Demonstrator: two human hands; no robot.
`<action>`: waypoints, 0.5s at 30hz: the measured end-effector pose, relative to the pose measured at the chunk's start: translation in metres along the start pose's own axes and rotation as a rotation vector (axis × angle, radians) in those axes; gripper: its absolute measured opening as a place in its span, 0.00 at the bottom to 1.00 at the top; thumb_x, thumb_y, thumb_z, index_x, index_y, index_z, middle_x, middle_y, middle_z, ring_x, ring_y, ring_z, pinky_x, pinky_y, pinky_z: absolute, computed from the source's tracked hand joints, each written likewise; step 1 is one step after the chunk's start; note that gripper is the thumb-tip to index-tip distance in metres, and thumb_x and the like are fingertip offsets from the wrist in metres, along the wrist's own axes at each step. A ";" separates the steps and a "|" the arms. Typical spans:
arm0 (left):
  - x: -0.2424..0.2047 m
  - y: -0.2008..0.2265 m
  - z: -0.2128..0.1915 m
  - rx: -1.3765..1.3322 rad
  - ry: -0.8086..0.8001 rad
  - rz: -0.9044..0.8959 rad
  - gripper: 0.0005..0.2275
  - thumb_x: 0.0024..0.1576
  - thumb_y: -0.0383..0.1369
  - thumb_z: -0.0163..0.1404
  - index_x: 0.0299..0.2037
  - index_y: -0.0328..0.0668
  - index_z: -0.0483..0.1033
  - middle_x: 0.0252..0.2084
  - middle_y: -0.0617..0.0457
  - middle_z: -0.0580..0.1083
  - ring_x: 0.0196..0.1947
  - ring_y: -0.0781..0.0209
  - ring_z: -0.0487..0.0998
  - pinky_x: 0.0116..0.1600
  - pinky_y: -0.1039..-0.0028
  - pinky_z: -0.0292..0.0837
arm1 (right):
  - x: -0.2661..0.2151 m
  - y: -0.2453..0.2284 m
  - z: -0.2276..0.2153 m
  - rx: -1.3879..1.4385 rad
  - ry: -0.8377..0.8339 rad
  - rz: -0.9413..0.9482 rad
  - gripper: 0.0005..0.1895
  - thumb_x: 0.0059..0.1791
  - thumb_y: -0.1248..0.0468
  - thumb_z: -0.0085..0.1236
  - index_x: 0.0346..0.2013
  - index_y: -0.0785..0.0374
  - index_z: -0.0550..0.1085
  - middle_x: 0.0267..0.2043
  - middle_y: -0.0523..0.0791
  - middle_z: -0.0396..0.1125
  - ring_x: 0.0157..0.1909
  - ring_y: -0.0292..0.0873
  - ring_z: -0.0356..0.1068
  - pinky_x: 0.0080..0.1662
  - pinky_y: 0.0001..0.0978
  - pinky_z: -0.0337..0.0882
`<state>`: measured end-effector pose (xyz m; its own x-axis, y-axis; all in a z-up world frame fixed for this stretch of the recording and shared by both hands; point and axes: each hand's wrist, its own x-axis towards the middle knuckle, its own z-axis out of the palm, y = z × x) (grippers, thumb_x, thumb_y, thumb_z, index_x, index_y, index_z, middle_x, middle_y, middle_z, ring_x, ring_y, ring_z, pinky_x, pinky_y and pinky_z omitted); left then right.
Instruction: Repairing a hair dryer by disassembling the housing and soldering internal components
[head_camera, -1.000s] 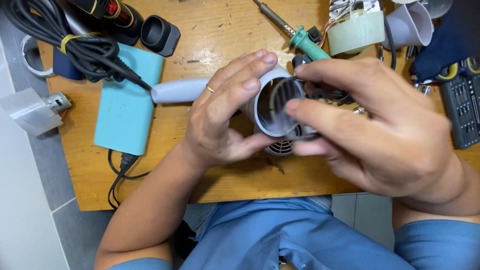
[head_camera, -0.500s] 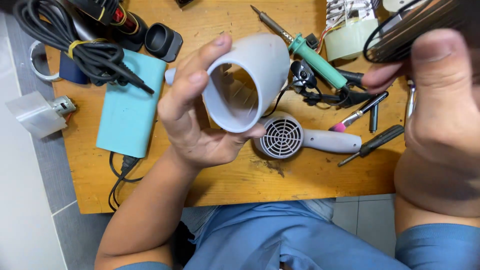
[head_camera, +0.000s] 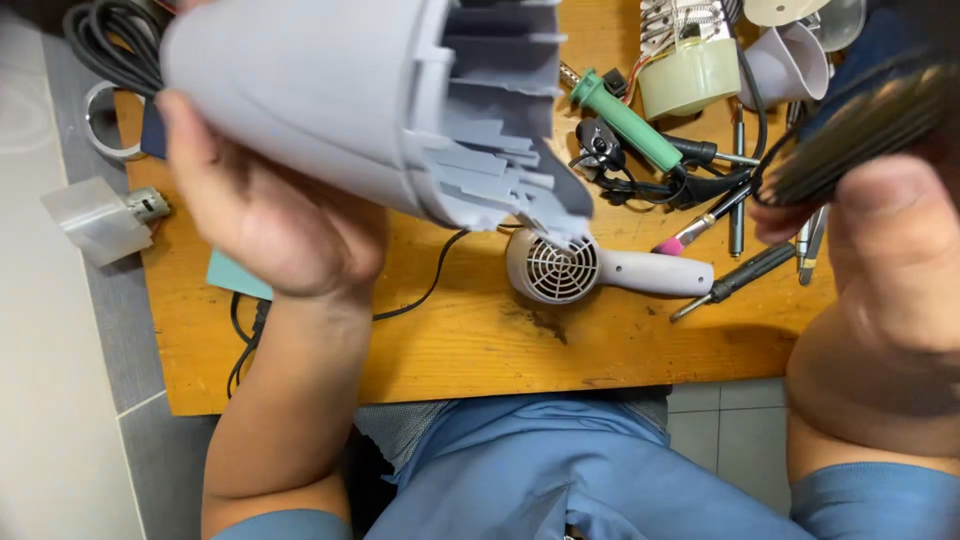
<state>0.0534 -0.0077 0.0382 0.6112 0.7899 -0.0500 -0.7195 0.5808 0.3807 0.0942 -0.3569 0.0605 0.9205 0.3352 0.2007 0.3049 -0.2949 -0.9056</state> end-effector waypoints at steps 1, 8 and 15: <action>0.008 -0.001 -0.044 0.172 -0.359 -0.121 0.22 0.80 0.45 0.52 0.74 0.36 0.80 0.73 0.42 0.81 0.79 0.44 0.77 0.90 0.54 0.70 | -0.011 -0.022 0.021 0.028 0.137 0.005 0.32 0.72 0.62 0.45 0.90 0.76 0.56 0.65 0.68 0.59 0.50 0.62 0.68 0.45 0.48 0.82; -0.003 -0.040 -0.054 -0.059 -0.340 -0.709 0.24 0.75 0.46 0.46 0.60 0.30 0.86 0.59 0.38 0.84 0.61 0.45 0.81 0.73 0.57 0.71 | 0.003 0.045 0.043 0.305 0.178 -0.272 0.23 0.67 0.70 0.55 0.76 0.68 0.61 0.72 0.57 0.58 0.41 0.63 0.71 0.45 0.56 0.85; -0.001 -0.067 -0.080 -0.013 -0.184 -0.765 0.18 0.71 0.42 0.50 0.55 0.34 0.85 0.56 0.38 0.82 0.58 0.45 0.80 0.71 0.56 0.74 | 0.010 0.049 0.058 0.533 0.017 0.037 0.24 0.65 0.70 0.57 0.73 0.63 0.59 0.53 0.62 0.72 0.37 0.56 0.78 0.43 0.44 0.88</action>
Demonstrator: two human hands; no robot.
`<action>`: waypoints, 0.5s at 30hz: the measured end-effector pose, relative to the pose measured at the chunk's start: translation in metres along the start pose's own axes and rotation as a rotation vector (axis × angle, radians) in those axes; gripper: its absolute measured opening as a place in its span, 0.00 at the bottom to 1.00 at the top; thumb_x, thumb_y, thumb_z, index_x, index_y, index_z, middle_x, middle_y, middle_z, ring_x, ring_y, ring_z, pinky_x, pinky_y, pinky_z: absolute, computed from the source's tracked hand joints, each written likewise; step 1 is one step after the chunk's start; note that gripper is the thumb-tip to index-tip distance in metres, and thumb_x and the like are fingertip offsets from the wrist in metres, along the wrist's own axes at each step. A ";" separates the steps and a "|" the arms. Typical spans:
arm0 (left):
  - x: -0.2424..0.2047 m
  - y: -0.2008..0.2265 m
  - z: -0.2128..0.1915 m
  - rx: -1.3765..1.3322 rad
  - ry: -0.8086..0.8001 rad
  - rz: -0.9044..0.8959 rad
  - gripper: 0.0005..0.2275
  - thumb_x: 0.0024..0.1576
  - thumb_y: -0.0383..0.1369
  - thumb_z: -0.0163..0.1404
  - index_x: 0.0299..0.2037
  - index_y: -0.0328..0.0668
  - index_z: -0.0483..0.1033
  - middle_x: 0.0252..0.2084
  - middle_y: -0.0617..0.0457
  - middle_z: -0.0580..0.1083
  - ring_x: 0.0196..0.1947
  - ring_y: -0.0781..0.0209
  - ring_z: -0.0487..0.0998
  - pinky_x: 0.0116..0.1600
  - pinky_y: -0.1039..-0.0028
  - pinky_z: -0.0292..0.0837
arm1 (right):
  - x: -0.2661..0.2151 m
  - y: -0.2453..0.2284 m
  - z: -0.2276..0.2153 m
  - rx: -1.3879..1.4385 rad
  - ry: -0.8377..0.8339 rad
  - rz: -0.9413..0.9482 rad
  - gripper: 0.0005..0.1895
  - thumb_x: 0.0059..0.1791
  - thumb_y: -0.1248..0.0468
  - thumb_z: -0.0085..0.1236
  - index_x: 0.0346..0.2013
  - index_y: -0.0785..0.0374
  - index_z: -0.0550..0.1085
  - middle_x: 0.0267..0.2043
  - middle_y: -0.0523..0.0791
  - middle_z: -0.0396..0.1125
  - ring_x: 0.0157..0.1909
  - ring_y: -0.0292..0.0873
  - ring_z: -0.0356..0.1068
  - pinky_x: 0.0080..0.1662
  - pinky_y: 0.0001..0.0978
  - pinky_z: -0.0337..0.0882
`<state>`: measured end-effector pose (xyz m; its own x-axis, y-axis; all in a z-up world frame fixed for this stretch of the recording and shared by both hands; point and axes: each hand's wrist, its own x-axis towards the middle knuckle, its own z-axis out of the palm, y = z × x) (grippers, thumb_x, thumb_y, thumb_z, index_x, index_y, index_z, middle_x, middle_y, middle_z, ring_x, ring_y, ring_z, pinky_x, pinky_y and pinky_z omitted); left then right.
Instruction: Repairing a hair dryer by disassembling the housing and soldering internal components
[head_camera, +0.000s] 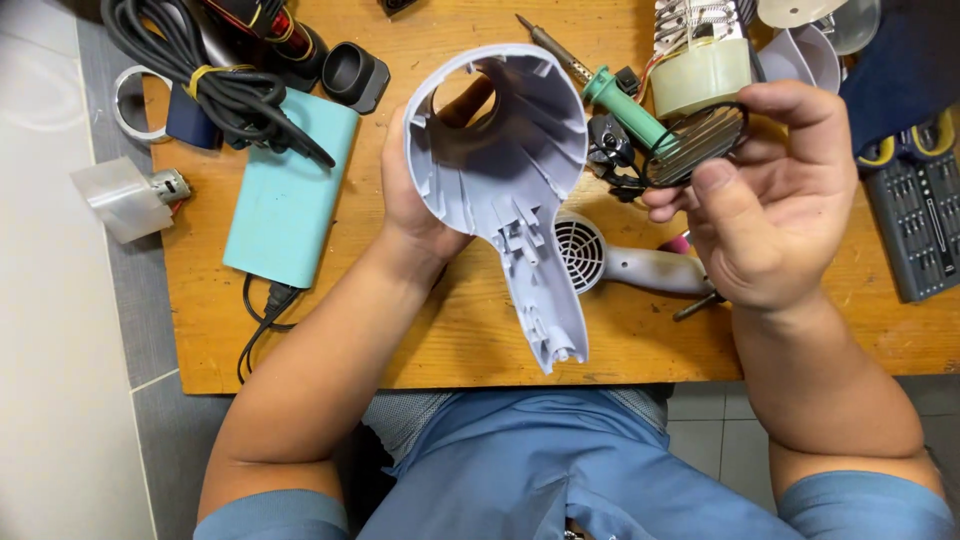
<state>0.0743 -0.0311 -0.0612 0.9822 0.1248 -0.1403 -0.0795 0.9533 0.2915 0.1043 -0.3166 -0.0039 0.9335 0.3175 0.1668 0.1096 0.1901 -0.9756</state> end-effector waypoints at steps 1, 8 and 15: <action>-0.001 0.000 0.000 0.007 0.012 -0.018 0.18 0.71 0.43 0.50 0.55 0.34 0.85 0.55 0.38 0.83 0.57 0.45 0.80 0.70 0.56 0.74 | -0.001 -0.002 0.003 -0.021 0.005 0.010 0.22 0.65 0.69 0.55 0.72 0.62 0.59 0.52 0.62 0.72 0.36 0.56 0.78 0.42 0.44 0.88; -0.007 0.000 0.012 0.046 0.102 -0.149 0.21 0.69 0.46 0.50 0.50 0.33 0.86 0.48 0.38 0.84 0.52 0.44 0.82 0.65 0.55 0.75 | -0.002 0.002 0.009 -0.056 -0.032 -0.032 0.20 0.65 0.72 0.54 0.70 0.64 0.61 0.59 0.60 0.68 0.40 0.55 0.77 0.46 0.45 0.89; -0.005 -0.005 0.008 0.039 0.180 -0.177 0.20 0.70 0.45 0.49 0.45 0.34 0.87 0.42 0.41 0.86 0.46 0.47 0.87 0.58 0.58 0.82 | -0.007 -0.003 0.011 -0.196 -0.020 -0.048 0.23 0.64 0.72 0.60 0.70 0.68 0.60 0.48 0.61 0.73 0.37 0.55 0.80 0.42 0.38 0.85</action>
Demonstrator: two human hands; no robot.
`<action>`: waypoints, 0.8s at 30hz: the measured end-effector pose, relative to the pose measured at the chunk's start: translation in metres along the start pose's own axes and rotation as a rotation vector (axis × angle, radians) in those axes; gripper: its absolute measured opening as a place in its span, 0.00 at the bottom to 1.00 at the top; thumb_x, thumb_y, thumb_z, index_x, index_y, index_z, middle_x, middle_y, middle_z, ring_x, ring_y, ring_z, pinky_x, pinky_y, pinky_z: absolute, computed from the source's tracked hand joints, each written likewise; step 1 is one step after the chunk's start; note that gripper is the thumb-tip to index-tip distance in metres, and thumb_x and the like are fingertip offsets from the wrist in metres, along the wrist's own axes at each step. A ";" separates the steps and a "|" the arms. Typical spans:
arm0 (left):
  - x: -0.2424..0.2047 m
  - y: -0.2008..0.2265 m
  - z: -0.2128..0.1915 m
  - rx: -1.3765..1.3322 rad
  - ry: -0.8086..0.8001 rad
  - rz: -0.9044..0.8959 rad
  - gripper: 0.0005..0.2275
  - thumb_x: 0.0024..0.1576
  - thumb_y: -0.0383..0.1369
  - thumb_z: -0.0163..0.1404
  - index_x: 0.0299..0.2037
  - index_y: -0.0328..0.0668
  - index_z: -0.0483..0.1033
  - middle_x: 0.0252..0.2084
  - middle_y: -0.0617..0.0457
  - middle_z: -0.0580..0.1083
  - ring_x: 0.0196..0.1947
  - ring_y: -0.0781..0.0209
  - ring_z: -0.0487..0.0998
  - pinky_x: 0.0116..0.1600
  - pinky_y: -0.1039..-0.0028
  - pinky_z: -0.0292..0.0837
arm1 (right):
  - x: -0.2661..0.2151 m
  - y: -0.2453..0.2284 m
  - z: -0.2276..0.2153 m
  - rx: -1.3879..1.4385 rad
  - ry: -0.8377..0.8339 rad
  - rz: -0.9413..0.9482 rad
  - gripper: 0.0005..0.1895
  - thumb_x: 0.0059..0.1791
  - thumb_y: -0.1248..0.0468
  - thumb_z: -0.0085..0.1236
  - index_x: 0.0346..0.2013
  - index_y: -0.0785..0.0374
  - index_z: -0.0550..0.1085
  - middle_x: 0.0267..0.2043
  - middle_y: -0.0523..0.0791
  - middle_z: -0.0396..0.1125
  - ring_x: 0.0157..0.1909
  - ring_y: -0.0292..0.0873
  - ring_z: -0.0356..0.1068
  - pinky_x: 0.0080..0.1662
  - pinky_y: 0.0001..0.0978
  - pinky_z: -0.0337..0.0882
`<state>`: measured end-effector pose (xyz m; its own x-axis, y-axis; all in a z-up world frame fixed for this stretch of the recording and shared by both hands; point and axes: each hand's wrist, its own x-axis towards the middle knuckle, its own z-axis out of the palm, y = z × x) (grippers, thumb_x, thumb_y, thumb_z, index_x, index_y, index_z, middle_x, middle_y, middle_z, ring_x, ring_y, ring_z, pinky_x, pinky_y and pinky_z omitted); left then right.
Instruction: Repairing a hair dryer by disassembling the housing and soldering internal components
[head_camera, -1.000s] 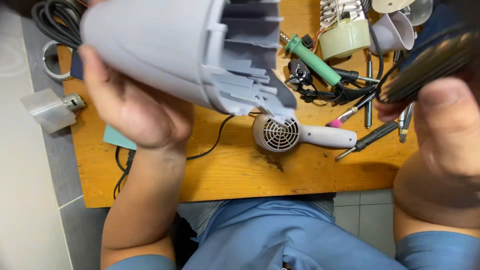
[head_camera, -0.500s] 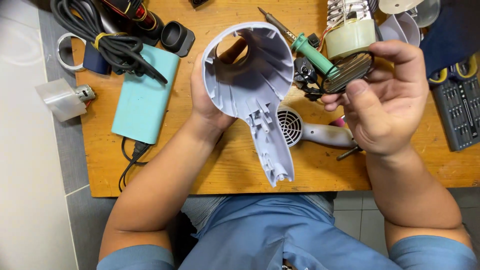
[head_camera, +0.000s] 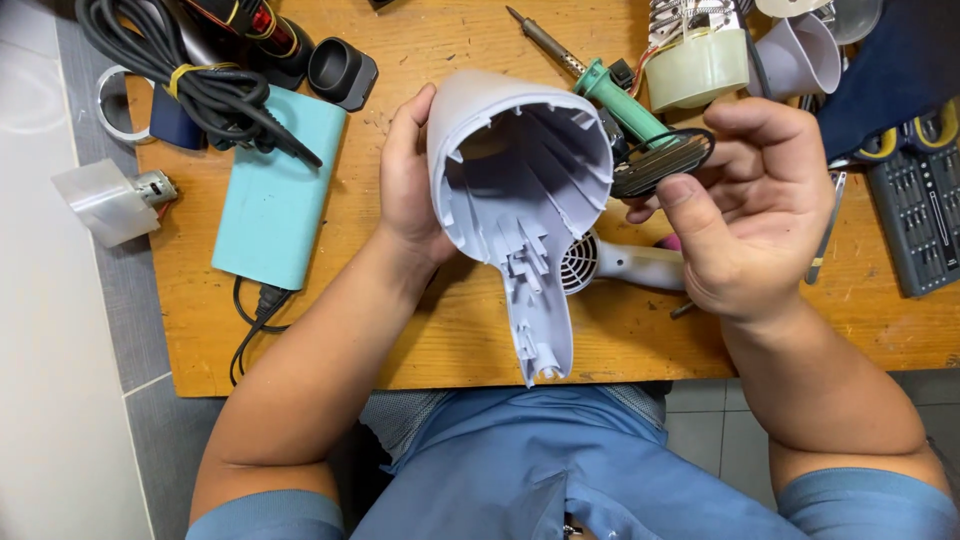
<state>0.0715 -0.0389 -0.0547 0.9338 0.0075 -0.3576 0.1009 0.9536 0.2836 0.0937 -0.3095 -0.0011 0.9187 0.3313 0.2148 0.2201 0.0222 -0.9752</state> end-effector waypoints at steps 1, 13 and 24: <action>0.000 0.001 0.000 -0.006 -0.001 -0.034 0.22 0.69 0.46 0.48 0.46 0.31 0.87 0.43 0.38 0.86 0.47 0.46 0.87 0.60 0.57 0.82 | -0.001 0.003 0.000 -0.020 0.037 -0.043 0.20 0.64 0.70 0.62 0.66 0.69 0.62 0.47 0.62 0.72 0.37 0.56 0.80 0.41 0.39 0.84; 0.001 0.000 -0.008 0.005 0.015 -0.016 0.18 0.69 0.44 0.52 0.45 0.35 0.87 0.42 0.41 0.85 0.45 0.47 0.84 0.60 0.58 0.76 | -0.007 0.004 0.002 -0.004 0.092 -0.141 0.16 0.66 0.70 0.58 0.64 0.65 0.61 0.43 0.61 0.68 0.34 0.56 0.77 0.39 0.42 0.81; -0.006 0.003 0.003 0.038 0.016 -0.063 0.20 0.69 0.46 0.51 0.43 0.34 0.88 0.39 0.42 0.85 0.42 0.48 0.85 0.56 0.58 0.78 | -0.011 0.010 -0.001 -0.061 0.119 -0.161 0.16 0.66 0.70 0.59 0.64 0.68 0.62 0.47 0.60 0.68 0.35 0.54 0.76 0.39 0.40 0.81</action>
<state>0.0675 -0.0366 -0.0489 0.9198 -0.0470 -0.3896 0.1723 0.9404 0.2932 0.0861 -0.3139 -0.0135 0.9016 0.2144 0.3757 0.3831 0.0072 -0.9237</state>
